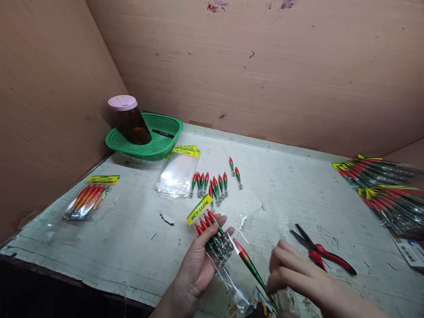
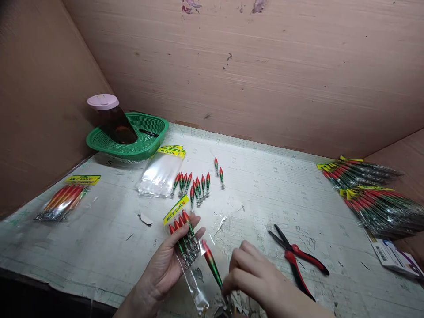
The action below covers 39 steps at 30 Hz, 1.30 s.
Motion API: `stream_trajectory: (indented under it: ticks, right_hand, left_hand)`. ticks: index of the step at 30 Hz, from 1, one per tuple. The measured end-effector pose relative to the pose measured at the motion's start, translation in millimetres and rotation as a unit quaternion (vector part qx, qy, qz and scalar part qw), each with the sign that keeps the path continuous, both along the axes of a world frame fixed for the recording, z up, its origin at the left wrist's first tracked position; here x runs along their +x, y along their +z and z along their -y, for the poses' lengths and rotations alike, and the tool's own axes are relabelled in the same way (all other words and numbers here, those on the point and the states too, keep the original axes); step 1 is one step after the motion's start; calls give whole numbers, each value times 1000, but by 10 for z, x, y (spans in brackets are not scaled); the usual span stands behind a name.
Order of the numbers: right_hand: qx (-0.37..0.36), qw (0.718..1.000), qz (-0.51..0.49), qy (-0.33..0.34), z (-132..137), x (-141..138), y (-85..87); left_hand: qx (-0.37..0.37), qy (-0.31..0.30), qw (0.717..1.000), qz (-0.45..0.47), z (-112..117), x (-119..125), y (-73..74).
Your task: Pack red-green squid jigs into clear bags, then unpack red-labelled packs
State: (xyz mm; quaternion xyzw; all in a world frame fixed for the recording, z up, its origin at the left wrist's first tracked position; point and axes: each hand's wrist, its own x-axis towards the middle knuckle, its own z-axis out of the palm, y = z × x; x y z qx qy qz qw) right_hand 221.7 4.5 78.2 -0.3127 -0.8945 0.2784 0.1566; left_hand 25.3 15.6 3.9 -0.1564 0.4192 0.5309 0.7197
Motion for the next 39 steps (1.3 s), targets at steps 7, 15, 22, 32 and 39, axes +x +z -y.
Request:
stream_trajectory:
  ticks: [7, 15, 22, 32, 39]
  right_hand:
    - [241, 968, 2, -73, -100, -198, -295]
    - [281, 950, -30, -132, -100, -275, -418]
    - [270, 957, -25, -106, 75, -152, -864]
    - [187, 954, -35, -232, 361, -178, -1154]
    - [52, 985, -68, -148, 480, -484, -1206]
  left_hand:
    - [14, 5, 1000, 19, 27, 22, -36]
    - [36, -49, 998, -21, 76, 44, -80]
    - [138, -269, 951, -68, -196, 75, -142]
    - [128, -431, 869, -206, 253, -127, -423]
    - [155, -383, 886, -211, 377, -165, -520]
